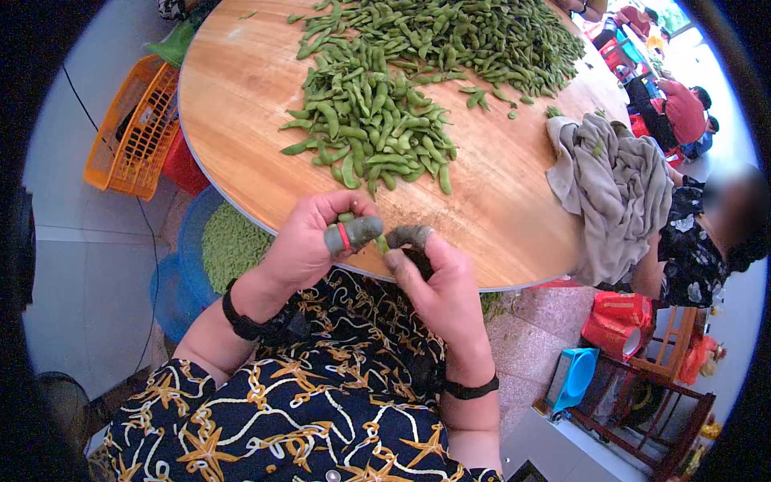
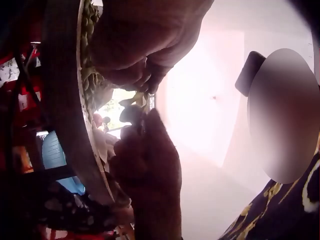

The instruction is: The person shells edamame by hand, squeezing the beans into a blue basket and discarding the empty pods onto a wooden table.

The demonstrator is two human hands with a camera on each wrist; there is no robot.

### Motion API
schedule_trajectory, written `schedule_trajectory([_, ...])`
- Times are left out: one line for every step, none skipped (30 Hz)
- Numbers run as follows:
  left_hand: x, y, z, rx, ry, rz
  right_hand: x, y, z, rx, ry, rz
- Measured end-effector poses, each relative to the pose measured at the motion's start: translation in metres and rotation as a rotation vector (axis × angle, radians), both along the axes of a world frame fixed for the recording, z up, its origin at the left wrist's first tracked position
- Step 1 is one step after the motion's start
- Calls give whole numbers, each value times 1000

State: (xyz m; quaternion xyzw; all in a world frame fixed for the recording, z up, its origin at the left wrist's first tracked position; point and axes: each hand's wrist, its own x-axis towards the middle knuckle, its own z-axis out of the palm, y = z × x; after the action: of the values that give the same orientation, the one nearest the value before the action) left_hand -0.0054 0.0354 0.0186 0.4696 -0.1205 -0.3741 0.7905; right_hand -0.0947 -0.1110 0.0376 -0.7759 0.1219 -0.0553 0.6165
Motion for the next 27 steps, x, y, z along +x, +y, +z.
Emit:
schedule_trajectory([-1, -1, -3, 9, -11, -11, -1, -2, -2, 0, -1, 0])
schedule_trajectory([-2, -4, -5, 9, -12, -12, -2, -5, -4, -69, 4, 49])
schedule_trajectory([-5, -9, -7, 92, -317, 130, -2, -7, -4, -138, 9, 98])
schedule_trajectory([-7, -11, -8, 175, -622, 272, -2, -6, -2, -138, 8, 97])
schedule_trajectory([-8, -9, -6, 175, -623, 272, -3, -4, 2, -5, 49, 64])
schedule_trajectory([-8, -5, -2, 242, -791, 263, -3, -3, 4, 128, 89, 30])
schedule_trajectory([-9, -2, -1, 310, -958, 252, -3, -2, 3, 129, 91, 29])
schedule_trajectory([-10, -3, -3, 311, -956, 250, -4, -2, 1, 136, 73, 0])
schedule_trajectory([-10, -4, -6, 299, -970, 245, -4, -1, 1, 142, 53, -29])
schedule_trajectory([-10, -4, -7, 287, -985, 240, -4, 0, 1, 143, 53, -29])
schedule_trajectory([-11, -5, -6, 287, -985, 239, -3, 2, 1, 91, -3, -32])
schedule_trajectory([-14, -5, -5, 236, -720, 155, -3, 3, 1, 39, -57, -34])
schedule_trajectory([-16, -4, -4, 184, -454, 72, -4, 2, 0, 40, -56, -34])
schedule_trajectory([-13, -3, -5, 184, -454, 73, -4, -1, -3, -12, -48, 16])
schedule_trajectory([-7, 0, -6, 174, -311, -40, -5, -4, -5, -64, -40, 65])
schedule_trajectory([-5, 2, -8, 162, -167, -152, -6, -6, -7, -63, -39, 65])
schedule_trajectory([-5, 4, -11, 162, -166, -153, -5, -9, -8, -41, -18, 107])
schedule_trajectory([-4, 4, -14, 128, -68, -178, -5, -12, -9, -19, 2, 149])
schedule_trajectory([-3, 6, -15, 94, 29, -201, -5, -14, -7, -19, 1, 149])
schedule_trajectory([-1, 9, -13, 94, 27, -199, -4, -17, -5, 102, 10, 232])
schedule_trajectory([1, 15, -6, 97, 38, -155, -3, -19, -3, 225, 20, 315])
schedule_trajectory([3, 21, 0, 100, 47, -112, 1, -26, 3, 205, 46, 574])
schedule_trajectory([8, 32, 6, 195, -49, -48, 5, -31, 8, 182, 75, 833])
schedule_trajectory([14, 47, 10, 289, -145, 18, 8, -30, 9, 61, 77, 874])
schedule_trajectory([20, 65, 11, 317, -231, 48, 11, -27, 4, 63, 76, 875])
schedule_trajectory([26, 85, 12, 344, -318, 77, 16, -22, -4, -186, 29, 557])
schedule_trajectory([32, 105, 13, 383, -381, 55, 21, -18, -9, -424, -17, 228])
